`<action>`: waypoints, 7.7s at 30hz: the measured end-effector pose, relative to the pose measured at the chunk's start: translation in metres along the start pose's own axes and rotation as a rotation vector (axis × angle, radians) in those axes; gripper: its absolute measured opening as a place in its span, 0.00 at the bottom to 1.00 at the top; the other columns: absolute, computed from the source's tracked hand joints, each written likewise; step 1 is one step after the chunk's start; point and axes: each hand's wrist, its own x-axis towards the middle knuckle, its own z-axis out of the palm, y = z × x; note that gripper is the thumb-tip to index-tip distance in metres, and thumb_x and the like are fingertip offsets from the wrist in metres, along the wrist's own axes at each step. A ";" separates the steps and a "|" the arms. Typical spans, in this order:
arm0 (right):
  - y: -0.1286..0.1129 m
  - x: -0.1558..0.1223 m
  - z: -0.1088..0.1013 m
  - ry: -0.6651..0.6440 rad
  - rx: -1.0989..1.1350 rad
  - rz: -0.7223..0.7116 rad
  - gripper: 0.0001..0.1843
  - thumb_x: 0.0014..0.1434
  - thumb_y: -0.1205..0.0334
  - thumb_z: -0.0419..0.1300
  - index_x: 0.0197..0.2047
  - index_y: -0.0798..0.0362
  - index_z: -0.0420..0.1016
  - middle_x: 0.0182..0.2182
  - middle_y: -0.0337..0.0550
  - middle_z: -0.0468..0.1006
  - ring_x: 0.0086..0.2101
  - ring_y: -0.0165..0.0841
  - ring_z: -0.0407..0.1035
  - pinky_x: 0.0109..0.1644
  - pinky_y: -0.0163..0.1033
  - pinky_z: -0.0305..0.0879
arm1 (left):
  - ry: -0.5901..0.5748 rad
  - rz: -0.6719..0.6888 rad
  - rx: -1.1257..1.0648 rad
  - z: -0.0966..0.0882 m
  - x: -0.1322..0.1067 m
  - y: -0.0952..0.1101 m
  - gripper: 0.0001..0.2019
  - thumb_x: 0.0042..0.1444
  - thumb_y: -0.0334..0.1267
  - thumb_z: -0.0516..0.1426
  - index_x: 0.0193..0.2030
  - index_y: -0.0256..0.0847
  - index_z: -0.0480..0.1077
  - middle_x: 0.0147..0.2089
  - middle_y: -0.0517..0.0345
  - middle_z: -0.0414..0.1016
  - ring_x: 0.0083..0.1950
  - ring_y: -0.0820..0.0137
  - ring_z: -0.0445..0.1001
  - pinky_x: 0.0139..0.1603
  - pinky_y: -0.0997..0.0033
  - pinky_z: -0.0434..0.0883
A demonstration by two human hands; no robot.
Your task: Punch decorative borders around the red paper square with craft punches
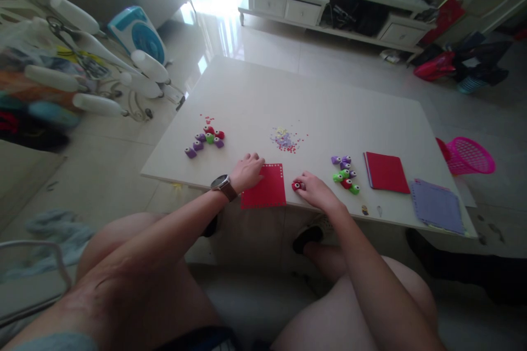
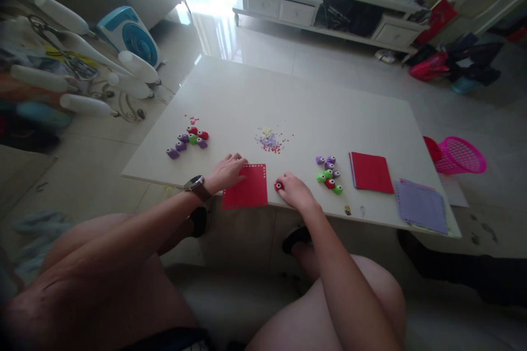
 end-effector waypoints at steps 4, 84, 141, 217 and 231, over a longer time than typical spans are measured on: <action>0.002 -0.002 -0.004 -0.006 -0.024 0.009 0.13 0.68 0.64 0.57 0.49 0.53 0.82 0.44 0.46 0.76 0.39 0.32 0.71 0.47 0.35 0.61 | 0.000 0.015 -0.018 0.002 0.007 0.003 0.19 0.60 0.38 0.60 0.58 0.39 0.72 0.60 0.42 0.69 0.58 0.53 0.67 0.57 0.54 0.70; -0.001 0.005 0.001 0.206 0.076 -0.078 0.07 0.62 0.71 0.60 0.40 0.51 0.77 0.43 0.45 0.79 0.40 0.35 0.73 0.48 0.39 0.67 | -0.030 0.067 -0.286 0.013 0.020 0.019 0.19 0.61 0.28 0.52 0.56 0.46 0.72 0.48 0.56 0.83 0.53 0.60 0.78 0.60 0.57 0.65; -0.009 0.004 0.002 0.107 0.101 -0.112 0.06 0.61 0.71 0.61 0.39 0.50 0.76 0.40 0.45 0.82 0.38 0.36 0.75 0.45 0.38 0.66 | 0.124 -0.081 -0.614 -0.051 0.015 0.014 0.05 0.57 0.30 0.57 0.37 0.38 0.75 0.33 0.58 0.77 0.29 0.74 0.68 0.33 0.71 0.63; -0.005 0.007 0.006 0.112 0.142 -0.167 0.08 0.59 0.74 0.60 0.39 0.51 0.75 0.40 0.44 0.78 0.38 0.35 0.73 0.45 0.38 0.68 | -0.044 0.067 -0.235 0.022 0.006 0.044 0.07 0.61 0.40 0.59 0.42 0.40 0.74 0.43 0.51 0.82 0.43 0.61 0.78 0.40 0.67 0.68; -0.003 0.007 0.001 0.100 0.244 -0.112 0.08 0.57 0.69 0.66 0.41 0.52 0.76 0.42 0.46 0.81 0.38 0.35 0.76 0.46 0.40 0.71 | -0.062 0.053 -0.240 0.020 0.007 0.045 0.08 0.61 0.41 0.58 0.42 0.41 0.74 0.45 0.49 0.83 0.46 0.59 0.80 0.42 0.66 0.69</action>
